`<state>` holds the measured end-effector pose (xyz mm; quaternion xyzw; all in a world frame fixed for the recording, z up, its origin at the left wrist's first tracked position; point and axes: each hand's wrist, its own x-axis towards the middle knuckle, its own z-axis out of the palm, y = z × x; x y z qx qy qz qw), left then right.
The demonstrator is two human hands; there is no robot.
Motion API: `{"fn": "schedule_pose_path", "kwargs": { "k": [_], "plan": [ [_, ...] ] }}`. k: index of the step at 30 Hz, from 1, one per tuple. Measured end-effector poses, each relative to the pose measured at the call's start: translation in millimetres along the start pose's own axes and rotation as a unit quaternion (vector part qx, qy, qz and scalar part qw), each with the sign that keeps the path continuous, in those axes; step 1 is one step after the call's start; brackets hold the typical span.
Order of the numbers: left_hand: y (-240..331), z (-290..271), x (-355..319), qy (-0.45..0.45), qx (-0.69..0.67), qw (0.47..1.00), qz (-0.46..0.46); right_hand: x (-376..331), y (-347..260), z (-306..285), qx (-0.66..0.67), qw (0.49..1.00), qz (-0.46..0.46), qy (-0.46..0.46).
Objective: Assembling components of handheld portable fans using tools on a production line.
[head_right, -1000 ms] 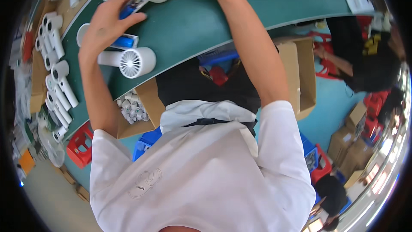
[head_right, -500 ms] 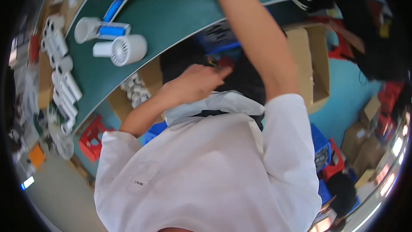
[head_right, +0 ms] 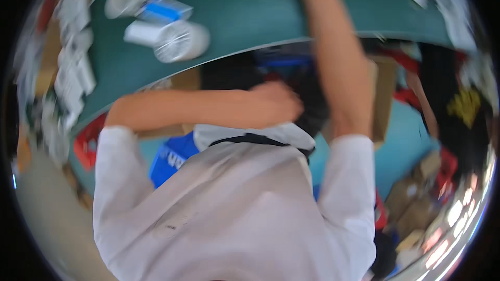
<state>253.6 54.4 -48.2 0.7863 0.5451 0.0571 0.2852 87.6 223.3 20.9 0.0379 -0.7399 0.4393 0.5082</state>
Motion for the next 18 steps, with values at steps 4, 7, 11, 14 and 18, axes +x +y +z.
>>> {"fn": "schedule_pose_path", "kwargs": {
  "k": [4,7,11,14,18],
  "plan": [
    [-17.0,-23.3,-14.5,0.017,0.097,0.995,-0.001,-2.1,9.8,2.1,0.031,0.999,-0.013,-0.010],
    [-30.3,-10.3,-7.4,-0.037,0.128,0.991,-0.005,0.7,17.8,4.2,-0.046,0.990,-0.108,0.079],
    [-22.6,-17.2,-7.6,-0.084,0.163,0.983,-0.001,-6.0,5.0,-9.6,0.013,0.997,-0.030,0.068],
    [-20.6,-22.4,-10.3,-0.076,0.105,0.991,0.017,-6.1,0.2,-9.3,0.021,0.998,-0.005,0.056],
    [-17.8,-32.5,-16.3,-0.128,0.016,0.992,-0.004,-4.9,-0.6,1.4,-0.015,0.998,-0.038,0.055]
  ]
}}
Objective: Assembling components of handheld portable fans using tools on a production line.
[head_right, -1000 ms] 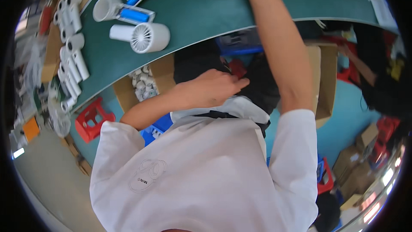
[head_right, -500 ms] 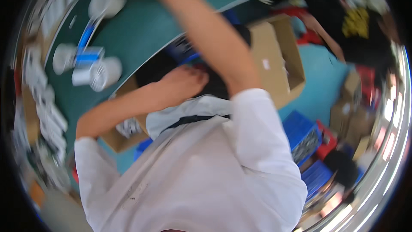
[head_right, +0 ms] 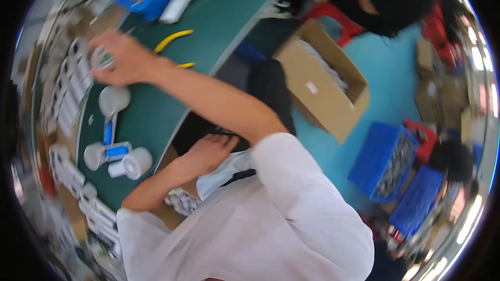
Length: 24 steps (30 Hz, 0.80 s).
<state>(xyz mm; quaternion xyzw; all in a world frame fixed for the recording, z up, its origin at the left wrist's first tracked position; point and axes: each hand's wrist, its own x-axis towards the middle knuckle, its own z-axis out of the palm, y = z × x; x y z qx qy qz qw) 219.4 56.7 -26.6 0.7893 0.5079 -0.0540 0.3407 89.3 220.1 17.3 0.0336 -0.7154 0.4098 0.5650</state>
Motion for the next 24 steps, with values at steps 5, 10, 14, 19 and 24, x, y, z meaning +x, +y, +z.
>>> {"fn": "schedule_pose_path", "kwargs": {
  "k": [5,10,14,19,24],
  "plan": [
    [17.1,-20.6,-9.1,0.074,-0.056,0.995,0.048,-1.8,5.5,-8.2,-0.019,1.000,0.001,-0.012],
    [12.6,-113.3,-81.1,0.224,-0.036,0.973,-0.032,1.7,-0.3,-20.5,0.041,0.996,0.076,-0.009],
    [-49.6,-130.0,-170.1,0.435,-0.092,0.855,-0.268,7.4,-0.8,-18.0,0.065,0.994,0.088,-0.001],
    [-92.3,-84.0,-182.7,0.471,-0.001,0.806,-0.360,12.5,-5.0,-18.6,0.094,0.990,0.097,-0.028],
    [-92.5,-89.2,-171.0,0.435,-0.043,0.825,-0.358,11.2,-7.4,-14.7,0.093,0.990,0.108,-0.011]
  ]
}}
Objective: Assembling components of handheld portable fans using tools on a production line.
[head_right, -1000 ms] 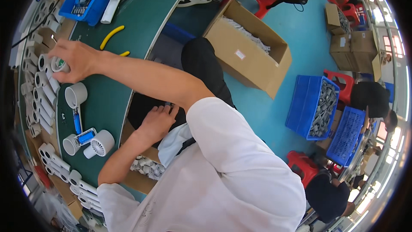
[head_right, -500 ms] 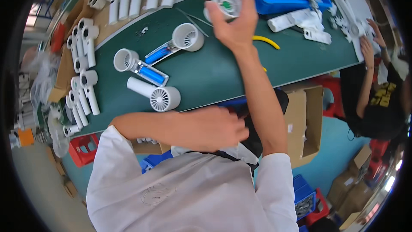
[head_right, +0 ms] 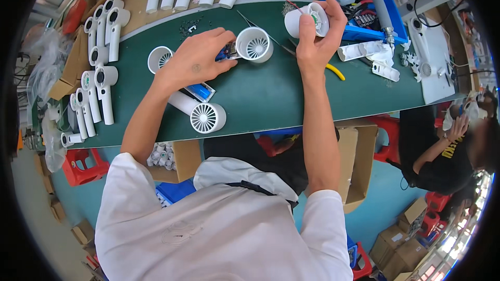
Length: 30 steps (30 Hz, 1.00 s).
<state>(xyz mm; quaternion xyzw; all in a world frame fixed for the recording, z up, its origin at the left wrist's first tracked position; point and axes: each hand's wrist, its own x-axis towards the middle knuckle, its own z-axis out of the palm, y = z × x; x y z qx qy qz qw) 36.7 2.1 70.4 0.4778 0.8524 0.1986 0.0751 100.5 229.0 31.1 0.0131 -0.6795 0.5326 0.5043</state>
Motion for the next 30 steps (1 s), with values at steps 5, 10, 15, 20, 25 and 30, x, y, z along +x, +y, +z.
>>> {"fn": "schedule_pose_path", "kwargs": {
  "k": [5,10,15,20,25,30],
  "plan": [
    [67.3,-16.7,-18.4,0.053,-0.048,0.996,0.048,11.9,10.0,-19.4,0.010,0.998,-0.009,0.056],
    [110.1,42.6,-58.7,0.008,-0.299,0.954,0.019,14.1,-18.2,-33.9,-0.035,0.996,-0.054,0.057],
    [88.4,65.0,-50.8,0.092,-0.230,0.969,-0.001,3.5,-44.2,-61.9,-0.072,0.993,-0.096,0.016],
    [67.2,61.1,-39.8,0.091,-0.150,0.984,0.024,-16.4,-69.2,-74.6,-0.090,0.989,-0.114,0.000],
    [62.1,63.5,-27.7,0.076,-0.043,0.989,0.117,-40.0,-85.0,-85.8,-0.124,0.982,-0.132,-0.062],
    [51.2,68.9,-22.0,0.092,-0.042,0.984,0.147,-54.7,-102.0,-82.8,-0.108,0.989,-0.095,-0.048]
  ]
}}
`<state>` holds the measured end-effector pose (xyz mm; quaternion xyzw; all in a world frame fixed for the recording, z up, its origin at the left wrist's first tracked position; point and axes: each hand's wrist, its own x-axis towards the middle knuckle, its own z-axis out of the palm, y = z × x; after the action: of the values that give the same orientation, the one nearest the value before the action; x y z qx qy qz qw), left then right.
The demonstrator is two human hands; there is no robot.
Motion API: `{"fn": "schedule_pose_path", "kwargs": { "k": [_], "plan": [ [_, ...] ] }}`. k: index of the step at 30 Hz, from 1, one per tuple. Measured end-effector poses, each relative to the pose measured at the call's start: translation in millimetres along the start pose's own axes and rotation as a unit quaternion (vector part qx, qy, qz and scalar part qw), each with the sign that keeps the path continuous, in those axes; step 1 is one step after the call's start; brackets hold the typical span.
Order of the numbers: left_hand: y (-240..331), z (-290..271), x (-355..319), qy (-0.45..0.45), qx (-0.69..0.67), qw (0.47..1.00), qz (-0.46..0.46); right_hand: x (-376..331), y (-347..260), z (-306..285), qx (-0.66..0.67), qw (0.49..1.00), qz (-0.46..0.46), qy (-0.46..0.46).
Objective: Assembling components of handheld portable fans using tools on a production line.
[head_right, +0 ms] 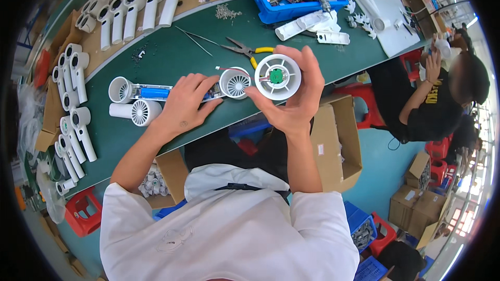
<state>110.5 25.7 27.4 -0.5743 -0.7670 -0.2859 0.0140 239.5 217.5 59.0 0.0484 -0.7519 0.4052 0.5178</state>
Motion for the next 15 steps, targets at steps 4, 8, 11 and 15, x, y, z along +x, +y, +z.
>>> {"fn": "schedule_pose_path", "kwargs": {
  "k": [4,8,11,15],
  "plan": [
    [1.2,4.1,-8.7,0.032,0.008,0.999,-0.037,-14.7,-13.6,-6.7,-0.009,0.999,0.038,0.005],
    [1.4,9.5,-4.6,0.069,-0.016,0.996,-0.062,-45.3,-22.8,-10.8,0.000,0.993,0.120,-0.011],
    [2.7,9.7,-6.1,0.088,-0.033,0.993,-0.066,-71.0,-32.9,-11.3,-0.030,0.979,0.196,-0.047],
    [0.6,8.2,-7.2,0.078,-0.051,0.993,-0.067,-85.1,-39.2,-5.3,-0.051,0.969,0.222,-0.097]
  ]
}}
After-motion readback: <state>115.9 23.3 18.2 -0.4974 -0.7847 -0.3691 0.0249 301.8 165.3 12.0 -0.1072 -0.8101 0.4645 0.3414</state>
